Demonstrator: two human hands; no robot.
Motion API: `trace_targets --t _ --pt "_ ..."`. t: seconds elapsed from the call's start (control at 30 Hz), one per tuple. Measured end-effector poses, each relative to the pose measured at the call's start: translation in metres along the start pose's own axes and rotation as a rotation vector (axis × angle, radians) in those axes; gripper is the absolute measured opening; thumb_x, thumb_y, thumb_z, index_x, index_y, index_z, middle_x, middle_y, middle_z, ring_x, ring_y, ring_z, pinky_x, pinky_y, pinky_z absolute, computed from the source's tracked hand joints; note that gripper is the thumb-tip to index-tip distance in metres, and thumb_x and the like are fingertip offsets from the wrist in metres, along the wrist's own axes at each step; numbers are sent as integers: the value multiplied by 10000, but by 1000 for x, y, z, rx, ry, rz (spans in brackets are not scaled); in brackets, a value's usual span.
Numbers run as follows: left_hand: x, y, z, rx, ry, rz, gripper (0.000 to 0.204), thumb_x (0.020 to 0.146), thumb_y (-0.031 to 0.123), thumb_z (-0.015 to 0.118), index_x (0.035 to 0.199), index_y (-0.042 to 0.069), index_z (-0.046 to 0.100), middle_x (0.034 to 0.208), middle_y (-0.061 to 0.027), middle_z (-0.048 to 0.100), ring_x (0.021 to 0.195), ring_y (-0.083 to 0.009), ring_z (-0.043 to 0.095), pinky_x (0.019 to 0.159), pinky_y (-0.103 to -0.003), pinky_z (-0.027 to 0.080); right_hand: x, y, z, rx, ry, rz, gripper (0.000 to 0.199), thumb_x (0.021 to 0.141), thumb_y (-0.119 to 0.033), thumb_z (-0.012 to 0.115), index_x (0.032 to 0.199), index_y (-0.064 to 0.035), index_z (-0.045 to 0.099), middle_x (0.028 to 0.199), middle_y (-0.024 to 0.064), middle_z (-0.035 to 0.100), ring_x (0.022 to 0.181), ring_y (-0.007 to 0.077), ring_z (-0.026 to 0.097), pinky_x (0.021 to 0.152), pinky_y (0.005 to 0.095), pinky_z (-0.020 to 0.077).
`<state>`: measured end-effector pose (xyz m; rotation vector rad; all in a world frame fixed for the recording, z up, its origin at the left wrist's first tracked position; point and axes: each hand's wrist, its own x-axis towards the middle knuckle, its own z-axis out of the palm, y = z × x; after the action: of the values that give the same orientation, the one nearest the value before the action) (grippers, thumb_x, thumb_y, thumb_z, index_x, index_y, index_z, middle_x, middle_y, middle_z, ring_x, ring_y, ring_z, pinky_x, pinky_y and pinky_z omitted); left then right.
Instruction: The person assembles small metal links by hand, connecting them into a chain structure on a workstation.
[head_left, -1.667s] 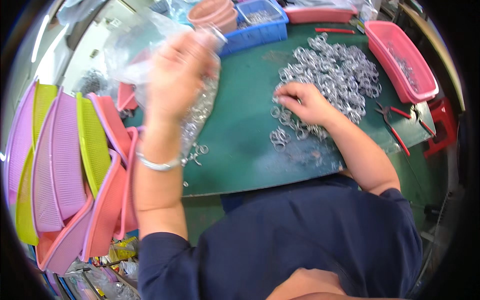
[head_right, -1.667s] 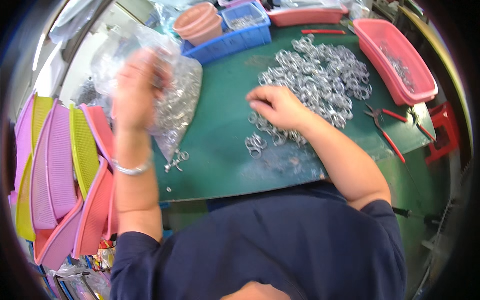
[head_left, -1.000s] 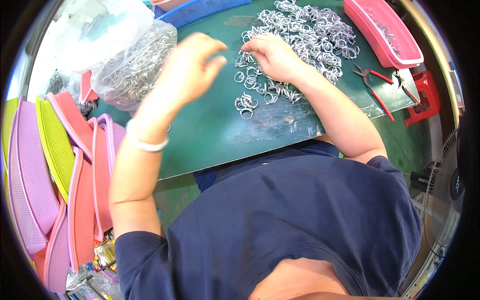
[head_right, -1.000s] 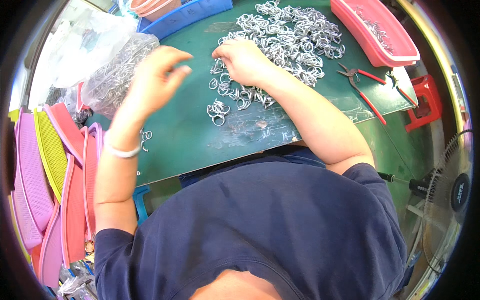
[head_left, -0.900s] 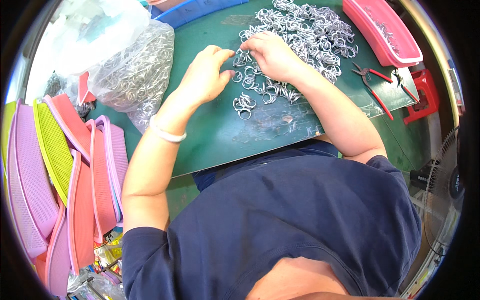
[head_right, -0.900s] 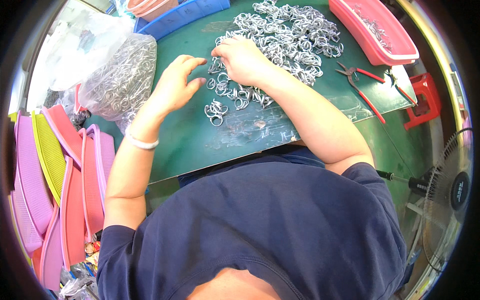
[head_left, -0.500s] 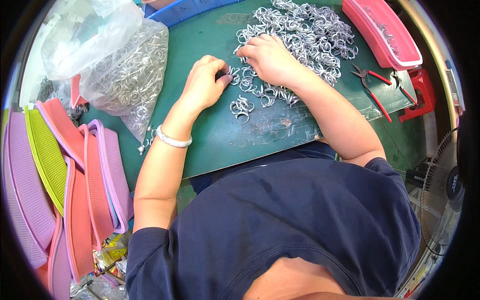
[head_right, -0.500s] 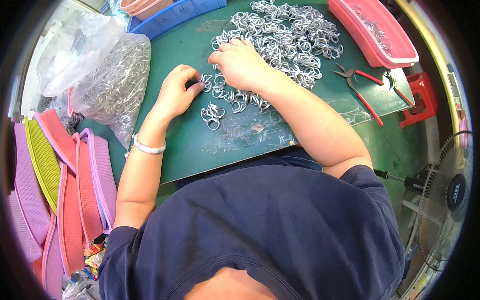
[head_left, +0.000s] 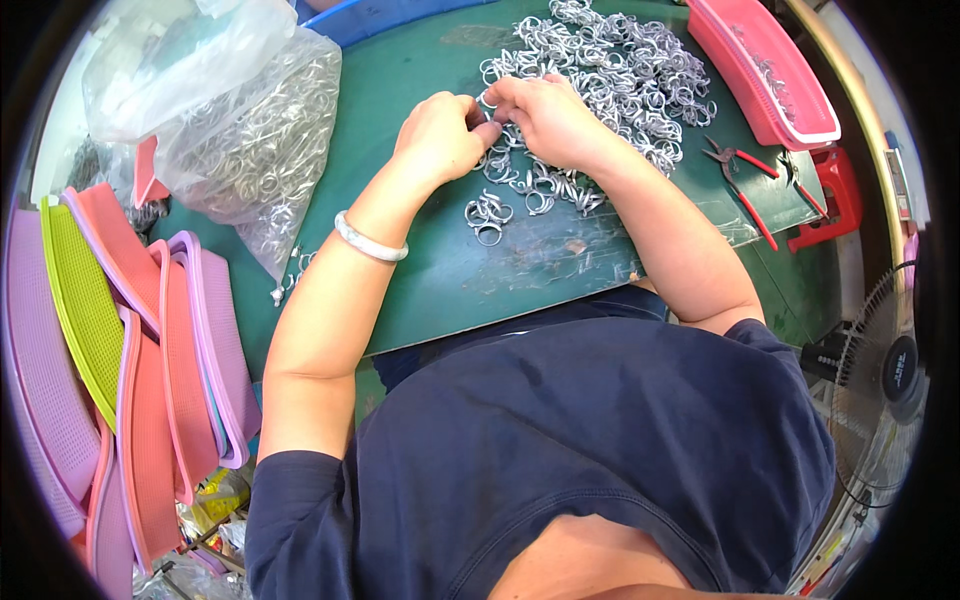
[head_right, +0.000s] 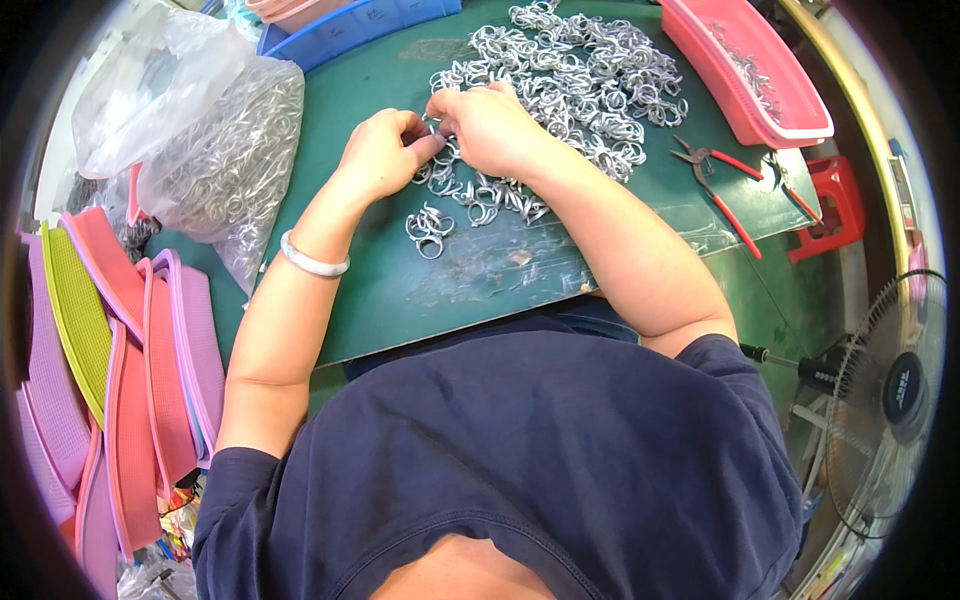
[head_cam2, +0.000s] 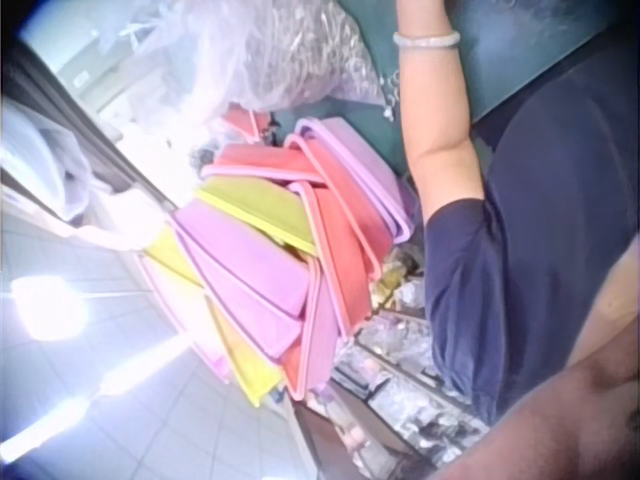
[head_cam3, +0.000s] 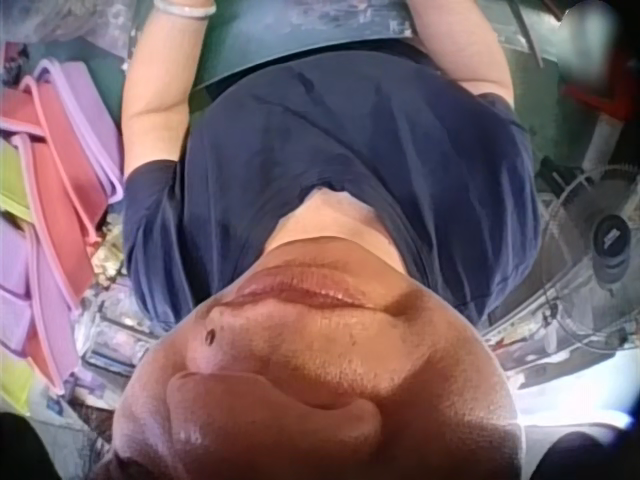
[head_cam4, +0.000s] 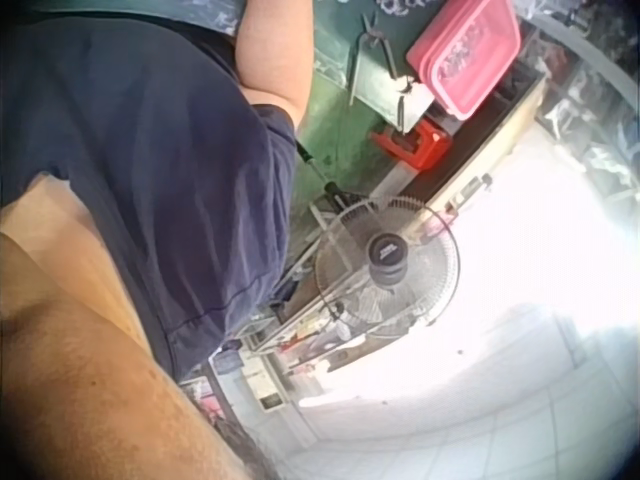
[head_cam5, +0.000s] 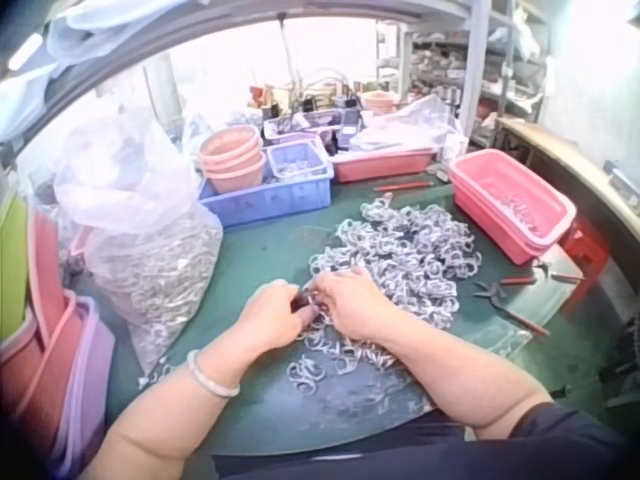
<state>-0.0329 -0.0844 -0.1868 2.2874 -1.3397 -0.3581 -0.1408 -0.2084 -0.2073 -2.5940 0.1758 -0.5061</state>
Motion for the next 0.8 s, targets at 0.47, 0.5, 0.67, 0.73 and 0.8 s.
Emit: trace_targets --t 0.47,0.5,0.67,0.73,0.8 --pt "15 -16 8 -512 35 -170 208 785 199 586 754 0 633 600 -46 577 556 -98 507 534 -238 402 1 -4 -7 198 76 -1 257 756 62 462 981 -19 555 842 124 621 851 237 598 757 345 446" --pt "14 -17 6 -659 36 -172 198 792 186 578 755 -1 631 620 -46 580 574 -99 506 547 -233 401 1 -4 -9 234 101 -14 242 759 57 479 979 -11 553 867 125 618 861 229 598 746 333 456" --pt "0 -16 -16 -1186 -131 -269 155 825 172 566 767 33 601 700 -22 572 635 -98 496 583 -222 388 -2 -14 -14 398 131 -52 186 788 13 542 974 4 559 875 75 595 805 138 572 694 258 460" --pt "-3 -16 -19 -1319 -224 -308 158 837 193 561 781 46 575 704 -17 550 631 -103 494 578 -232 387 -2 -14 -13 460 144 -44 146 797 -3 554 942 5 572 824 37 578 749 93 540 674 223 440" --pt "-6 -15 -19 -1406 -258 -338 166 843 198 554 779 45 565 712 -20 547 639 -105 493 580 -235 392 -1 -14 -14 567 123 -17 132 801 -24 564 930 2 577 810 21 579 739 84 534 670 217 435"
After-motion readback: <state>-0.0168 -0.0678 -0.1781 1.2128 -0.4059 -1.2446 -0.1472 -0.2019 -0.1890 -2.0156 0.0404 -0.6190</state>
